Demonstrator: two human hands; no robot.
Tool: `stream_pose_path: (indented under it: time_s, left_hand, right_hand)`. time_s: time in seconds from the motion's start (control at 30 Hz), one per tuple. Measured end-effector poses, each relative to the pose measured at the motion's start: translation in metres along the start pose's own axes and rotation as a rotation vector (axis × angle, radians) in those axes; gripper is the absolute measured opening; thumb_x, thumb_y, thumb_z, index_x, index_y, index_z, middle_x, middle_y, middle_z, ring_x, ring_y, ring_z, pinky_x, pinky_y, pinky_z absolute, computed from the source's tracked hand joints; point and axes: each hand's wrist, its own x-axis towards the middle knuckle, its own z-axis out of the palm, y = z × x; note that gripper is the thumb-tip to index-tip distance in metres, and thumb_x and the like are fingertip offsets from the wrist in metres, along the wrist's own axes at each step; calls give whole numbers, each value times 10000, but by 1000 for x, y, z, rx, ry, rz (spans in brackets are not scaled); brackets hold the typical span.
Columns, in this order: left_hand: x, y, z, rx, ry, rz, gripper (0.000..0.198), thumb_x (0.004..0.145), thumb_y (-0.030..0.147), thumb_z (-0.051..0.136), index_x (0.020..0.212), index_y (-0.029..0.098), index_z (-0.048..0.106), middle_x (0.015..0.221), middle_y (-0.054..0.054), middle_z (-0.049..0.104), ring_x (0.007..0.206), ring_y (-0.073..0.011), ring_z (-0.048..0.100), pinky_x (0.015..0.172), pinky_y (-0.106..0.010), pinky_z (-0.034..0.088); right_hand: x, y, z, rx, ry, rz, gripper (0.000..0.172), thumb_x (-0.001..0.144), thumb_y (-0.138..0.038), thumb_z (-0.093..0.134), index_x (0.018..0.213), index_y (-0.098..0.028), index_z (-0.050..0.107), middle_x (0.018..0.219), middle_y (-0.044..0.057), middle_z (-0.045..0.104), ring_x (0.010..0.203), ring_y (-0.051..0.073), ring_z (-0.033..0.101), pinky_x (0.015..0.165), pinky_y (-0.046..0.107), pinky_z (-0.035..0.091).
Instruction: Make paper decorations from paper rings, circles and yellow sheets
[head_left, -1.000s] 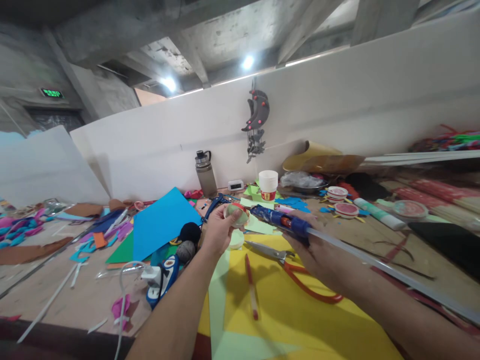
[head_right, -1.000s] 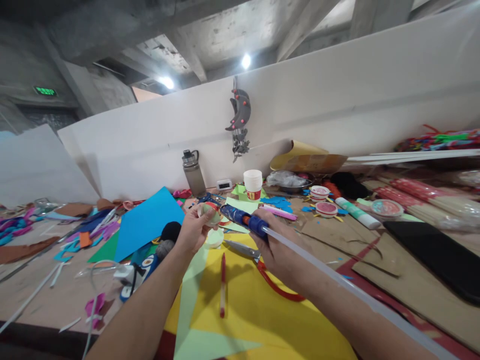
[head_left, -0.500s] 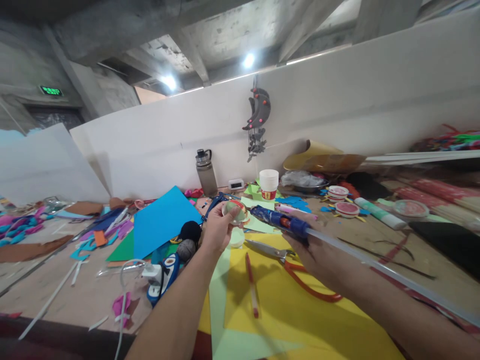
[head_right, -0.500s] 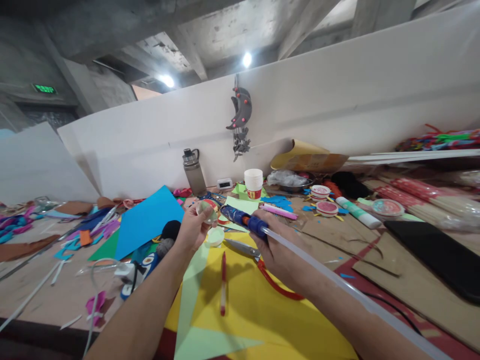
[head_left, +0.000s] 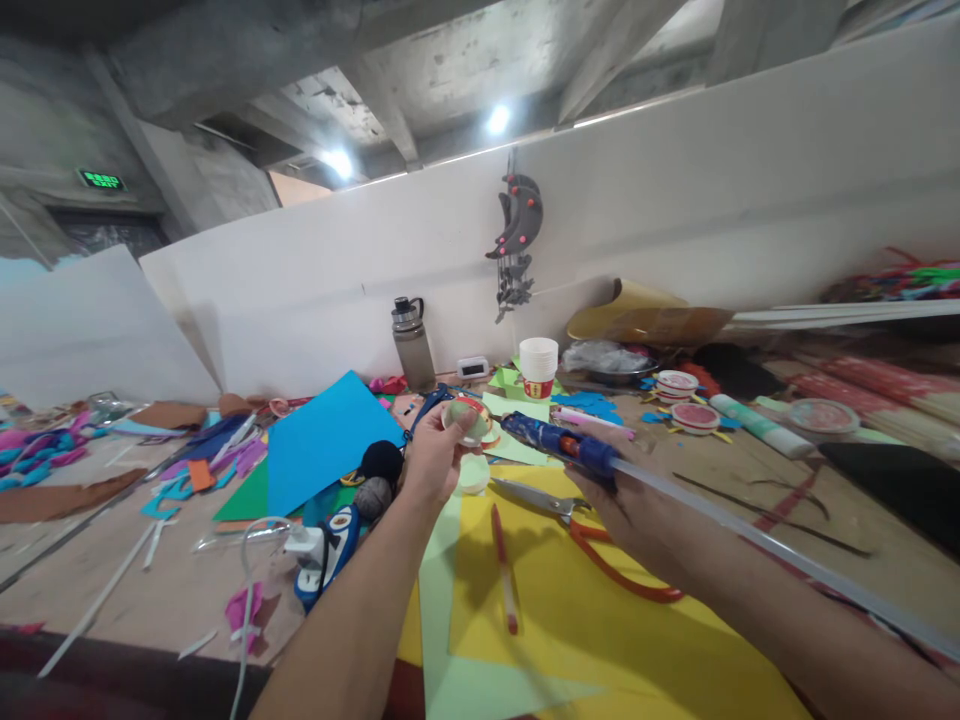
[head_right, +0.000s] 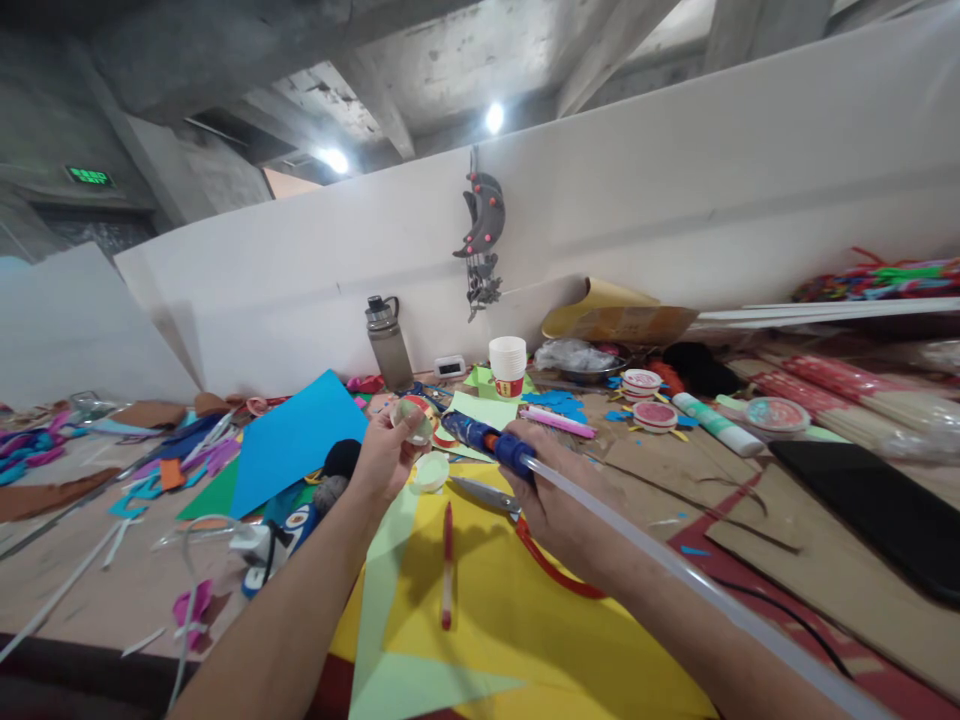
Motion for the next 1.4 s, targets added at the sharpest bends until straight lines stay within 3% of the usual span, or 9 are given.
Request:
stream_pose_path:
  time_s: [0.47,0.7,1.4]
  left_hand:
    - [1,-1,0,-47,53,-37,392,532,351,891,731,148,621,601,36,608,482,-73,544,383,-160,430]
    - [-1,-1,3,-106,58,-65,398,521,337,897,722,151,608,571,52,574,465,-64,525,372,-158,393]
    - [-1,-1,5,-102,52,-74,407,519,347,896,733,159,605,586,46,587,479,-64,532,382,-159,371]
  right_hand:
    - [0,-3,0,-15,-37,9,296,929,-314,433,1188,-203,521,1052,110,709,816,263,690,718,380,547]
    - [-2,-1,2,-67,-20,-11,307,928,-300,438,1202,-193,527,1100,122,699,930,284,682,787,393,532]
    - [-3,1,4,-35,-37,0,319,935,-299,432,1230,-202,502,1152,123,679,937,271,681,759,372,534]
